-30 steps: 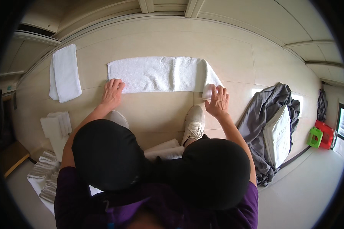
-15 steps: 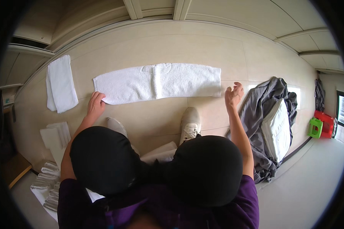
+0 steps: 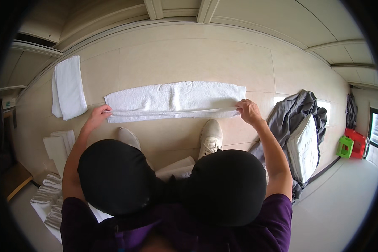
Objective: The person repeatedly folds towels lengthwise and crosswise on the floor by hand and places each folded towel onto a stack.
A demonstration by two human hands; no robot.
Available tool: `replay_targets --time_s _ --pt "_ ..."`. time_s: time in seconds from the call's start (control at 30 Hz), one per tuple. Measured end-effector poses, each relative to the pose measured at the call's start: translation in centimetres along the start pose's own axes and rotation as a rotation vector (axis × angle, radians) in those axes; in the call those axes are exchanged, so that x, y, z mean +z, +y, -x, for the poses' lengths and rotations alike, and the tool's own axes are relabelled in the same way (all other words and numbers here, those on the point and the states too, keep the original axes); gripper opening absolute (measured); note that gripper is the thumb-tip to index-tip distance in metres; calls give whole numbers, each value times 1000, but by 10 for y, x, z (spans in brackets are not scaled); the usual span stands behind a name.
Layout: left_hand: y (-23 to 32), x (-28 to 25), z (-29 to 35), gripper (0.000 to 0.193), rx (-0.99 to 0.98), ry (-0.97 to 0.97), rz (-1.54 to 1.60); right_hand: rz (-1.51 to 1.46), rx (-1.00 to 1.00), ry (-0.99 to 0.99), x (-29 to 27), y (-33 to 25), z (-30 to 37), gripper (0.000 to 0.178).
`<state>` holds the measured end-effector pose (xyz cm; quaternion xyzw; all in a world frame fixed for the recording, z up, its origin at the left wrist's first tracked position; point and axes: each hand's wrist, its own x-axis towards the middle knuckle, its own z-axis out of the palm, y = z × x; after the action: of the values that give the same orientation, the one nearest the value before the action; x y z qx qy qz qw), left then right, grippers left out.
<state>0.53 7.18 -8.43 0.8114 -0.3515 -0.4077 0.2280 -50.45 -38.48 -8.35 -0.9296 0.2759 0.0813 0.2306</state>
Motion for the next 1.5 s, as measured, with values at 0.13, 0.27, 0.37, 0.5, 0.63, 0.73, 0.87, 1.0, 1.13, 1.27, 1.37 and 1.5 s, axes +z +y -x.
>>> replay_targets --time_s 0.13,0.27,0.37,0.5,0.63,0.73,0.87,1.0,1.13,1.27,1.37,1.5 --pt "18 -36 -43 22 32 109 80 -39 159 -7 -37 20 -42 15" --pt "40 -66 -108 25 31 449 116 -18 338 520 -64 -6 -114 23" --pt "47 -34 -120 28 119 982 -402 261 255 777 -31 -37 -121 40" --pt "68 47 -38 34 458 492 -397 163 -46 288 21 -38 -33 47" --pt "63 90 25 31 504 414 -578 305 -168 277 41 -71 13 42" --pt "41 89 13 28 481 447 -709 349 -78 244 53 -52 -3 32" --pt "10 70 -14 20 358 438 -752 291 -69 293 57 -34 -23 21" --pt "6 51 -2 16 379 440 -549 68 99 358 36 -27 -15 11" --pt "-34 21 10 20 320 267 -165 -235 246 244 11 2 1 12" --pt "-19 2 11 29 -14 264 122 -295 209 256 -9 26 20 11" --pt "-13 -8 10 29 -35 288 117 -94 -18 224 -6 -16 17 23" --pt "-14 -6 3 28 -82 329 191 68 -129 191 24 -82 11 39"
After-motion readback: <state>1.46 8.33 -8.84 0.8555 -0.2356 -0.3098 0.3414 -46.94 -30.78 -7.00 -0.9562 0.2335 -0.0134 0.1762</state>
